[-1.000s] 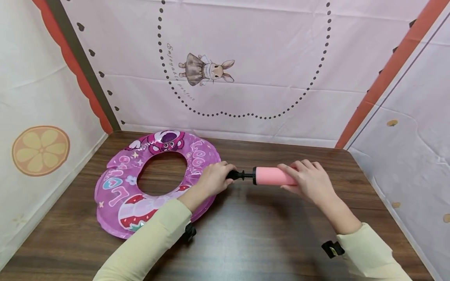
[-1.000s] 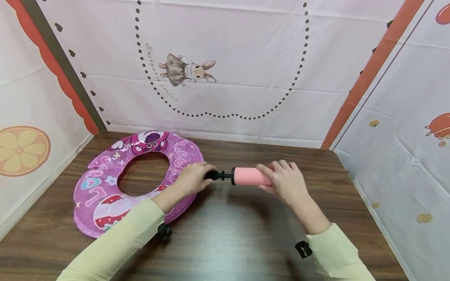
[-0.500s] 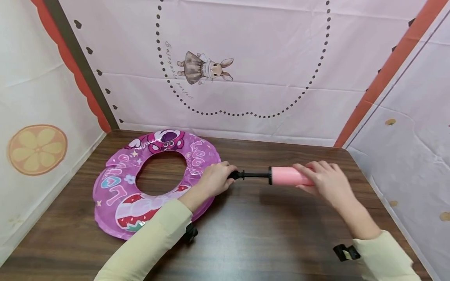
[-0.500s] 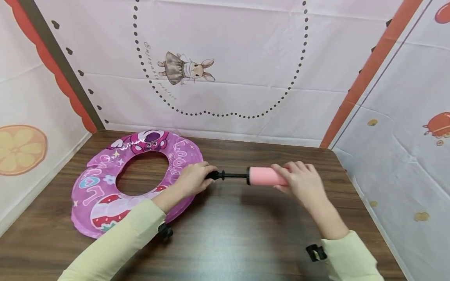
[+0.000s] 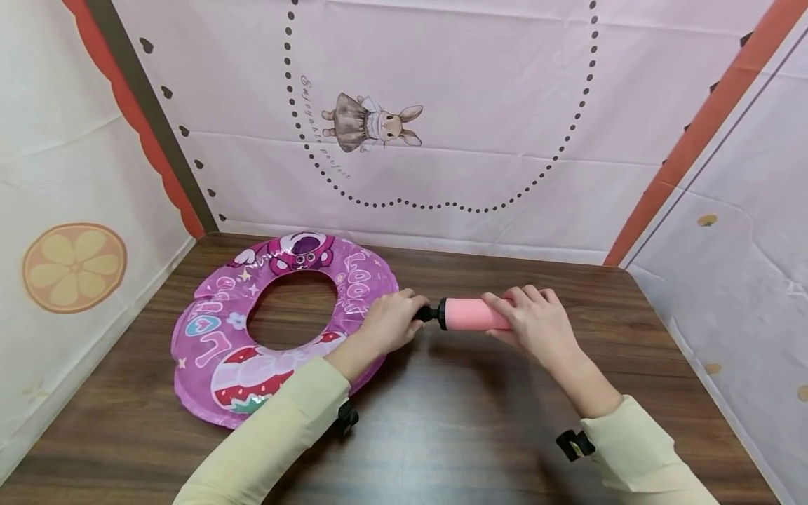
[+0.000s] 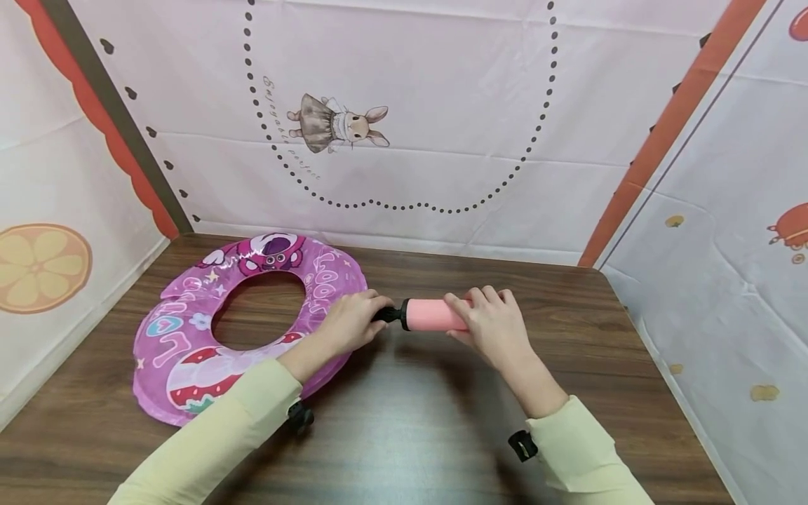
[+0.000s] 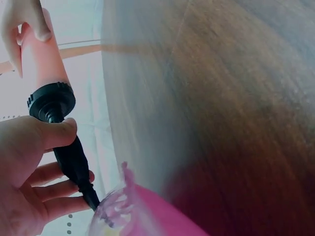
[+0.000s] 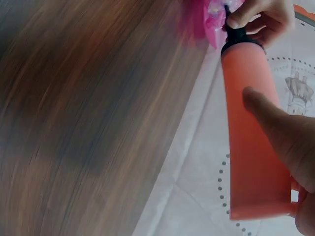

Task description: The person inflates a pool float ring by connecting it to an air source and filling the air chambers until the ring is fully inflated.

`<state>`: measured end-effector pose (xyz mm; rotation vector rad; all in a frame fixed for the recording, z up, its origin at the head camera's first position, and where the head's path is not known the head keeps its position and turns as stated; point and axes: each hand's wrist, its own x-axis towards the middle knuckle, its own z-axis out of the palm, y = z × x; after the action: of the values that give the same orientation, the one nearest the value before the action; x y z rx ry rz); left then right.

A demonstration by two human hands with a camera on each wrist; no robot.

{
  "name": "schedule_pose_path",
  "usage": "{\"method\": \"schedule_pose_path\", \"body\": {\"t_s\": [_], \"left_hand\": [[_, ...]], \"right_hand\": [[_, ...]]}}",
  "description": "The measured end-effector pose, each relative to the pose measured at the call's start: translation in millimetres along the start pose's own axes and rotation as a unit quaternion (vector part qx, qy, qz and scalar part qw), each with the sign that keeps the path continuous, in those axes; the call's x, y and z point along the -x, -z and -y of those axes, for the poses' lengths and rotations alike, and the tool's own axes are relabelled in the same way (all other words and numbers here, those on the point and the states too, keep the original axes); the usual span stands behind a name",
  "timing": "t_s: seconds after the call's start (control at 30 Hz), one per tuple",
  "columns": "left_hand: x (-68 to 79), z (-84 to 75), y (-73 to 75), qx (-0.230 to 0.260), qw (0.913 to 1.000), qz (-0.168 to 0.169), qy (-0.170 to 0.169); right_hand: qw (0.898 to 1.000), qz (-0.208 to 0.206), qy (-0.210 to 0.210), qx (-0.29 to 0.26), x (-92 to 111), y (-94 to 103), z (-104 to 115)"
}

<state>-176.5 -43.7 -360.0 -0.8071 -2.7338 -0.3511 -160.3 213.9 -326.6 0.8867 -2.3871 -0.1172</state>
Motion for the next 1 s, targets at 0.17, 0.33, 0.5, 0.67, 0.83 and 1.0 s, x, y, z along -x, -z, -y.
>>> {"method": "schedule_pose_path", "body": {"t_s": [0.17,0.33,0.5,0.67,0.83,1.0], "left_hand": [[-2.4,1.2,2.9,0.014,0.9994,0.026,0.019],[-1.8,5.3,3.4,0.021,0.9988,0.035,0.028],[-1.4,8.6,1.9,0.012,0.9992,0.031,0.023],[-2.8,6.7,2.0,0.012,0.9997,0.021,0.006],[-4.1,3.1,0.0,0.011,0.9999,0.003,-0.006],[-3.0,2.3,-4.3,0.005,1.0,-0.004,-0.003]], "right_hand": [[1.0,0.017,-0.002,-0.017,9,8.8,-16],[0.999,0.026,-0.004,-0.027,26,21.4,-42],[0.999,0.016,-0.024,-0.034,47,35.5,-65],[0.999,0.009,-0.016,-0.034,38,31.4,-55],[1.0,0.011,-0.01,-0.008,8,18.7,-24],[1.0,0.021,-0.01,0.012,-6,7.1,-3]]}}
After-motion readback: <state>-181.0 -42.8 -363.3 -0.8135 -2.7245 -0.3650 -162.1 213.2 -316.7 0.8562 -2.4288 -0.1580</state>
